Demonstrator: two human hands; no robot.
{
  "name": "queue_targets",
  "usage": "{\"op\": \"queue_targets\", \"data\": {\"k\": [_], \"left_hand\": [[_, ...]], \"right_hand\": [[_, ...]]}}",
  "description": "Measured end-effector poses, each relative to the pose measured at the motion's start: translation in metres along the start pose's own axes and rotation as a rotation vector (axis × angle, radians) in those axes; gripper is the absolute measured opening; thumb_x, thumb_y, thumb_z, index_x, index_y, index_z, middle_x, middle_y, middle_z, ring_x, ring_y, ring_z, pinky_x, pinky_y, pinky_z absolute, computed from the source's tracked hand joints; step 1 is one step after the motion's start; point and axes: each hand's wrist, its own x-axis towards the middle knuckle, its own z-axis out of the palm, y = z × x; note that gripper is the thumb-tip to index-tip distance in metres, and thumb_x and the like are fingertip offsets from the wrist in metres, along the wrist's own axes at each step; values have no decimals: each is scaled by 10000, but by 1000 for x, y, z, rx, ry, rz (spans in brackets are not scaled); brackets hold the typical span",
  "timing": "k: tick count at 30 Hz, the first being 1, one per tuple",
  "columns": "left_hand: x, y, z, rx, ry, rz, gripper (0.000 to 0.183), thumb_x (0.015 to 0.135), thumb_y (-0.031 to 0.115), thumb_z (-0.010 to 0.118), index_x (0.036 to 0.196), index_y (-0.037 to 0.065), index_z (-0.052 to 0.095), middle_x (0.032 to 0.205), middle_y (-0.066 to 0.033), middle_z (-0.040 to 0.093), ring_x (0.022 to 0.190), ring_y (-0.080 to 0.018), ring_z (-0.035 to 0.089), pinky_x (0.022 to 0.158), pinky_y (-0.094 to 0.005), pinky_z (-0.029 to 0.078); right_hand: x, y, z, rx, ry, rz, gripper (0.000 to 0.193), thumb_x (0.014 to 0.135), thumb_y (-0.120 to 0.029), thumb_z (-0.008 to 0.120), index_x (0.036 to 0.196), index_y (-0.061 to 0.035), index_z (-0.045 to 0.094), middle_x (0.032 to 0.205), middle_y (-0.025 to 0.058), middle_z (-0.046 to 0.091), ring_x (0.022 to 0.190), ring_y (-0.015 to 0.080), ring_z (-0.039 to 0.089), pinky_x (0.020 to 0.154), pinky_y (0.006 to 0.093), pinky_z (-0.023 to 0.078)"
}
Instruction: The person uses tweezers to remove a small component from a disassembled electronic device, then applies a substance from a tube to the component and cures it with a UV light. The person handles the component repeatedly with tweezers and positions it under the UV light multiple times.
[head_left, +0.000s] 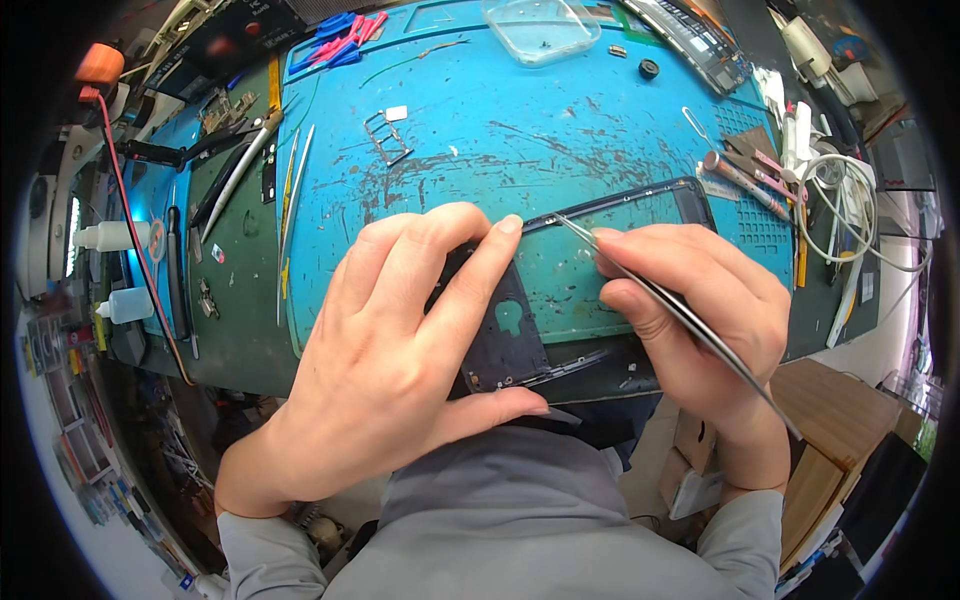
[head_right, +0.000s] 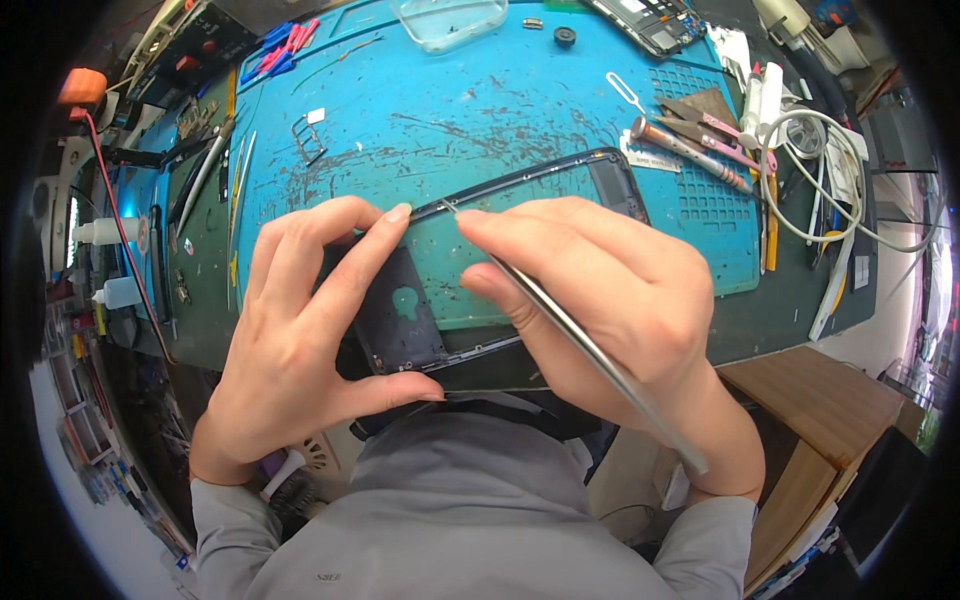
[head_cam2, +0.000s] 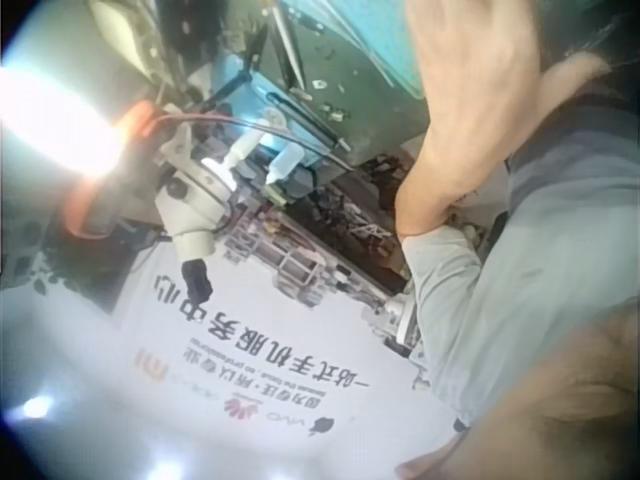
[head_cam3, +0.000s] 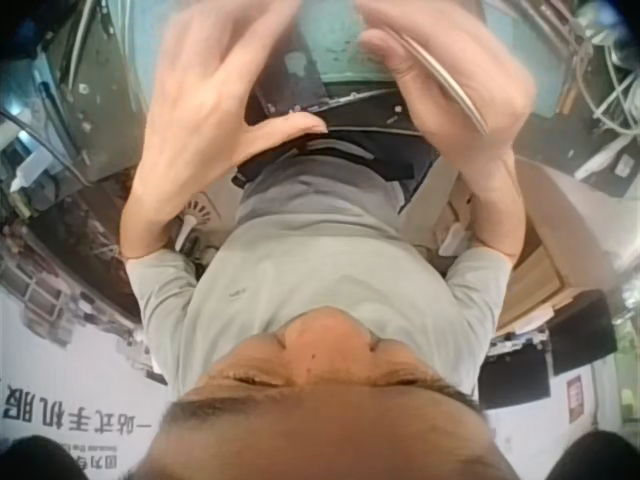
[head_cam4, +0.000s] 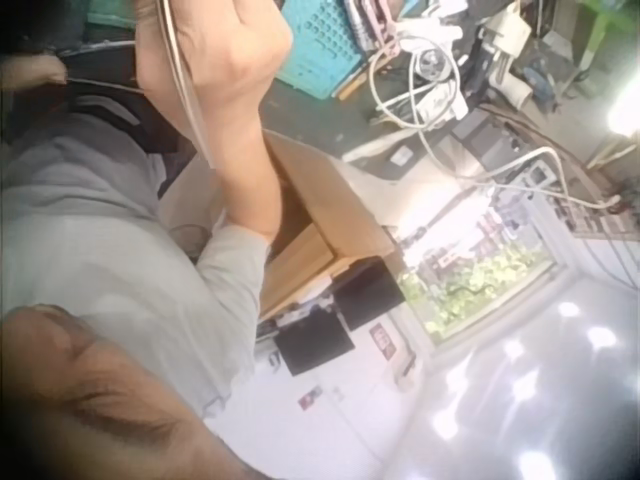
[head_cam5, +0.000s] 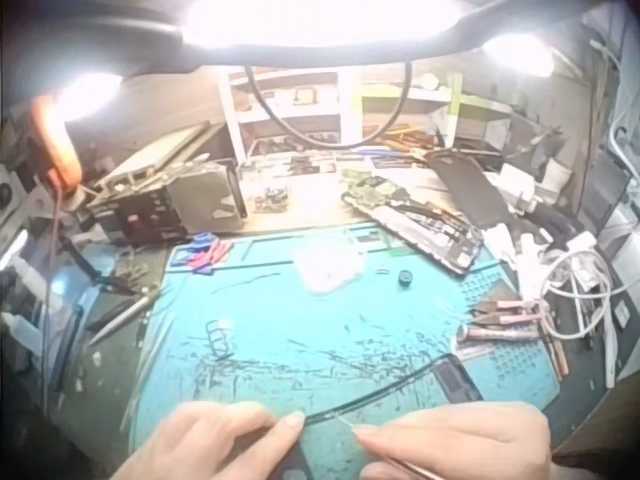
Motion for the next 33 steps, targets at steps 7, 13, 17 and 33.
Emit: {"op": "queue_targets", "data": {"k": [7,13,17,33], "left_hand": [[2,1,-4,-24,-37,-8,1018,648,381,948,1525,16,581,1366,-173,527,1212,-391,529,1070,-509,459],[-1,-9,3,-3,8,31,1007,699,548,853,1509,8,597,1349,-176,531,1189,-385,535,1060,-513,459],[-2,-13,9,27,59,65,999,713,600,827,1482,-4,621,1329,-176,542,1169,-382,542,1053,-509,460],[1,-16,13,33,108,108,994,680,573,855,1443,-28,646,1297,-178,570,1135,-374,564,1019,-502,478]], "right_hand": [[-1,2,-3,5,54,-23,265,963,-151,822,1135,46,779,949,165,780,834,249,756,734,323,593],[16,-10,-11,-12,-46,36,274,972,-169,812,1130,52,775,946,157,782,827,241,753,740,318,591],[19,-8,-13,66,-121,108,279,971,-178,810,1122,53,771,967,159,789,849,245,762,756,324,596],[15,-2,-9,56,-136,50,271,949,-133,818,1141,49,763,1024,182,797,904,292,777,794,348,610]]}}
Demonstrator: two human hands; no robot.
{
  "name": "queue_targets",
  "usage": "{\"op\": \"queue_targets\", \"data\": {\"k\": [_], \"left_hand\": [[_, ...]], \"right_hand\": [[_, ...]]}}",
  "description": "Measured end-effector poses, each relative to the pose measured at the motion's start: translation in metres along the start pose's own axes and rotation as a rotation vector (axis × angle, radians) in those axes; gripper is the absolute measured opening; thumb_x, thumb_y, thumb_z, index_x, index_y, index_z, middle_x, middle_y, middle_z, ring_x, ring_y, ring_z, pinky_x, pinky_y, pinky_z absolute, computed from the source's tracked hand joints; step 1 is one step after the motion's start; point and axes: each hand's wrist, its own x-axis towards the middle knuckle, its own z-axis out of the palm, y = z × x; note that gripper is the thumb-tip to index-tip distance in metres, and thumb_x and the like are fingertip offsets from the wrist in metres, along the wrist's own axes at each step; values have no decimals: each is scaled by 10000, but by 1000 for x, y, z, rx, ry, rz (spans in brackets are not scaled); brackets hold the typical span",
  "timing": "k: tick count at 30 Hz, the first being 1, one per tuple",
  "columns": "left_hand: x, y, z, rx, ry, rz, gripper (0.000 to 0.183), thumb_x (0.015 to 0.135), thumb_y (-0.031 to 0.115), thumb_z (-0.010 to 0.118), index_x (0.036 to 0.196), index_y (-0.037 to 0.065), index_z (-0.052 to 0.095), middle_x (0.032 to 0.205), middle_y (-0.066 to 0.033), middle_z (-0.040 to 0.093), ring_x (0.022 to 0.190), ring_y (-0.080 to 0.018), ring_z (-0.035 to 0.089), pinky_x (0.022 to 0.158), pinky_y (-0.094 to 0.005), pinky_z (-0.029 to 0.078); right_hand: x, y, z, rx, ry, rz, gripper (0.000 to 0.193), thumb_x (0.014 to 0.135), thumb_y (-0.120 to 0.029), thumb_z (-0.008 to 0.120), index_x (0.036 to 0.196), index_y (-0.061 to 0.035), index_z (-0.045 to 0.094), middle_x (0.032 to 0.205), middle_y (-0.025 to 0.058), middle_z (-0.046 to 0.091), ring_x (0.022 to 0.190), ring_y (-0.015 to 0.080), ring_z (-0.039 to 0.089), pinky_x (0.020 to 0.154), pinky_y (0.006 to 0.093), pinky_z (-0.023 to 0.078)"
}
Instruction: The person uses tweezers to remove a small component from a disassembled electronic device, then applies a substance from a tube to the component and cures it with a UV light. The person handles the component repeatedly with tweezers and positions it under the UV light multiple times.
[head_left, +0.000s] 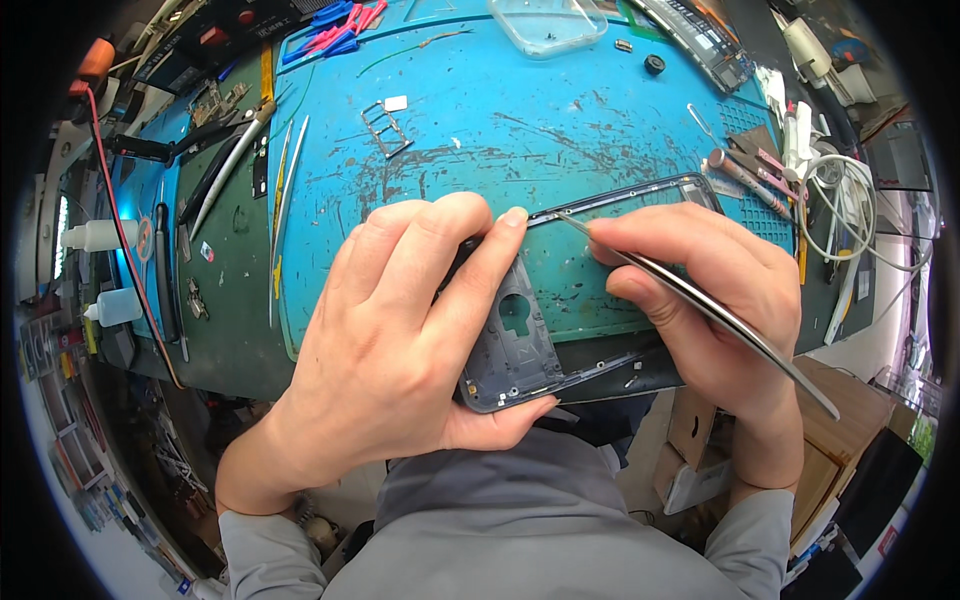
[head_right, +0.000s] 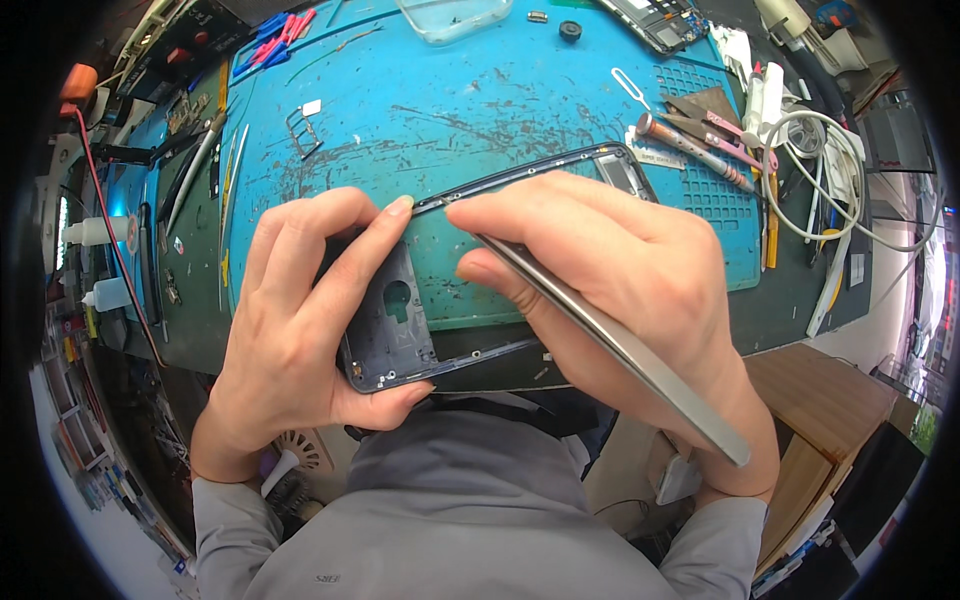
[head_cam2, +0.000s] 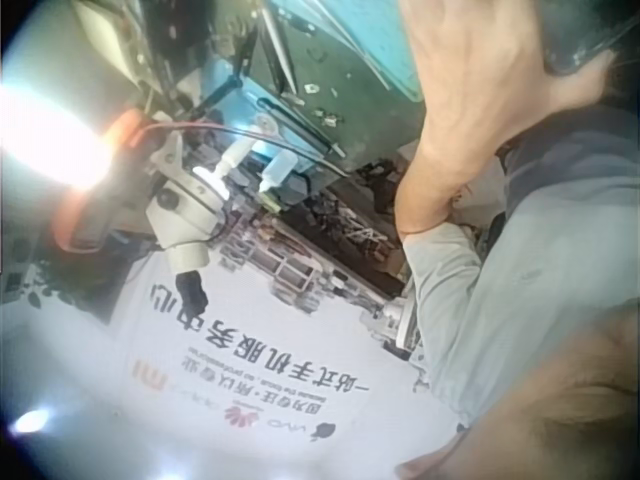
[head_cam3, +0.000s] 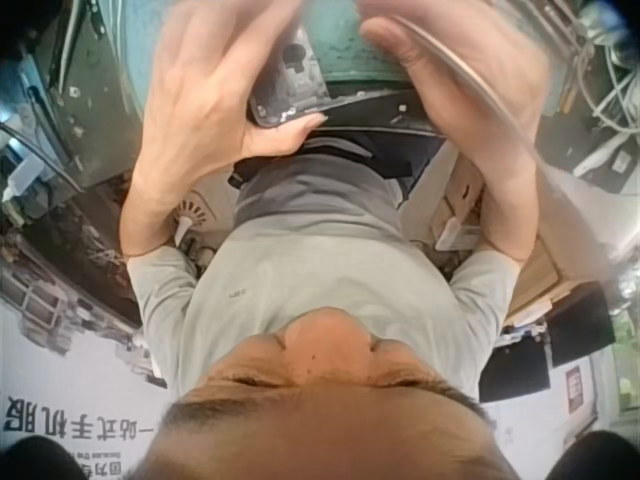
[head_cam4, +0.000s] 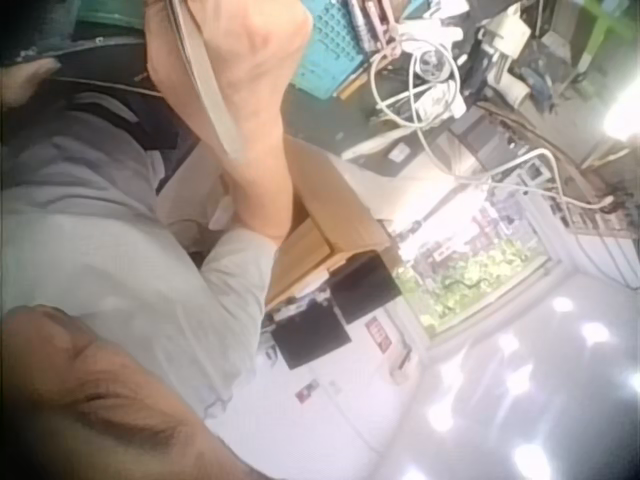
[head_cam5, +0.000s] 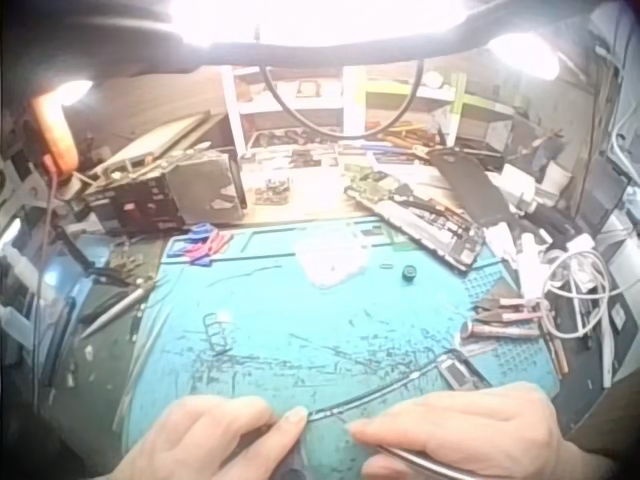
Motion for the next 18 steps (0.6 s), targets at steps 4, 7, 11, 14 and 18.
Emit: {"op": "queue_targets", "data": {"k": [4,7,11,14,18], "left_hand": [[0,0,0,4,-2,-3,994,673,568,858,1438,-31,648,1298,-178,570,1135,-374,565,1019,-502,479],[0,0,-1,1,-4,-4,993,670,563,860,1438,-30,649,1298,-178,570,1136,-375,563,1020,-502,478],[0,1,-1,-9,-8,-12,988,656,530,878,1441,-26,649,1298,-175,569,1143,-376,560,1022,-503,478],[0,2,-1,-27,-23,-28,998,636,474,900,1462,-18,634,1326,-174,556,1175,-378,545,1042,-503,469],[-5,9,-4,-64,-71,-90,1006,642,372,923,1514,-3,587,1399,-171,516,1251,-378,504,1096,-493,437]], "right_hand": [[0,0,1,10,-3,11,270,946,-125,818,1150,44,763,1031,184,795,907,298,777,795,348,611],[-1,1,1,-1,-3,1,268,945,-118,818,1154,41,763,1038,184,795,909,302,778,798,351,613],[-1,1,2,-15,-6,-15,272,948,-124,818,1155,44,764,1033,187,795,907,299,778,789,352,612],[-4,4,0,52,13,7,308,957,-151,822,1175,56,758,1024,182,787,902,273,770,788,338,601],[-1,1,-11,213,18,143,372,961,-176,831,1228,66,739,1031,141,748,910,216,740,811,303,572]]}}
